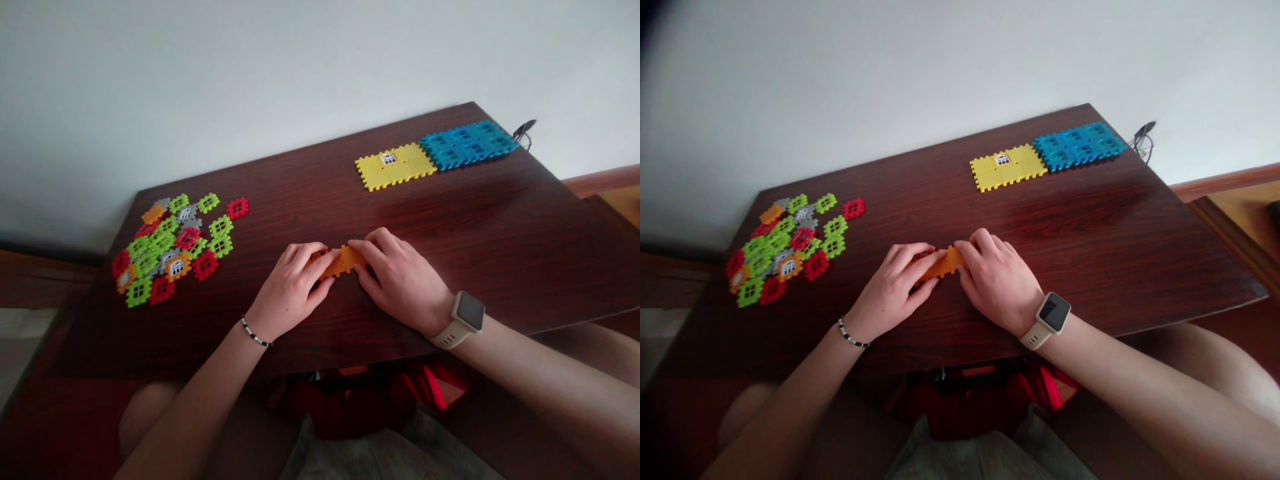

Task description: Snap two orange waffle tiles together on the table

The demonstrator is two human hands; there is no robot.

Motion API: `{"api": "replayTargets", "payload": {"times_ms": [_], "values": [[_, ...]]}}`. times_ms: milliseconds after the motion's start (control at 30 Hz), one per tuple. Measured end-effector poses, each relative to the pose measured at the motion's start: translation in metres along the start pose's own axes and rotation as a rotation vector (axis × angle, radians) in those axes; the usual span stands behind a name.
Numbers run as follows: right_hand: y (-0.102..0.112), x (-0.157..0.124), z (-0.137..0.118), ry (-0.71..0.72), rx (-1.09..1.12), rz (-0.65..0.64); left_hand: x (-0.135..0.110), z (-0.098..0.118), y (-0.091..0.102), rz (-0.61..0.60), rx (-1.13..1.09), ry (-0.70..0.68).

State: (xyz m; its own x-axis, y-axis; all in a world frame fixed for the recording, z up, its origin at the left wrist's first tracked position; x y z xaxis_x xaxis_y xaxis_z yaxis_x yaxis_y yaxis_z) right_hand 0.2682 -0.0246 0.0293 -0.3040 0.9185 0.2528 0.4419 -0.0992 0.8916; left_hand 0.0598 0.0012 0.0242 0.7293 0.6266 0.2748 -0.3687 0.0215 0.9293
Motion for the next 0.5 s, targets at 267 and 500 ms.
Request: {"api": "replayTargets", "payload": {"times_ms": [267, 500], "values": [[0.0000, -0.0004, -0.0001, 0.000, 0.006, 0.009, 0.0001, -0.0002, 0.0004, 0.001, 0.008, -0.002], [0.0003, -0.0004, -0.0004, 0.002, -0.010, 0.001, 0.0001, 0.0004, 0.0005, 0.001, 0.006, 0.000]]}}
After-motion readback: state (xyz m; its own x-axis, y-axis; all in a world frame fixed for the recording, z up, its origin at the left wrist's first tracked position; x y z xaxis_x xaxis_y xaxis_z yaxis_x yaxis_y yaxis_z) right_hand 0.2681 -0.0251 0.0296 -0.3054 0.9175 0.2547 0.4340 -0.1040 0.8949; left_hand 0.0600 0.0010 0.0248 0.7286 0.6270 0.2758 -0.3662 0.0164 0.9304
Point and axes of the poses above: each hand's wrist, its own x-axis towards the middle knuckle, its own y-axis out of the back of the hand, z = x × y, the point moved 3 cm from there along x, towards the middle knuckle, and after that the axes turned 2 degrees about -y, right-handed, at the moved point
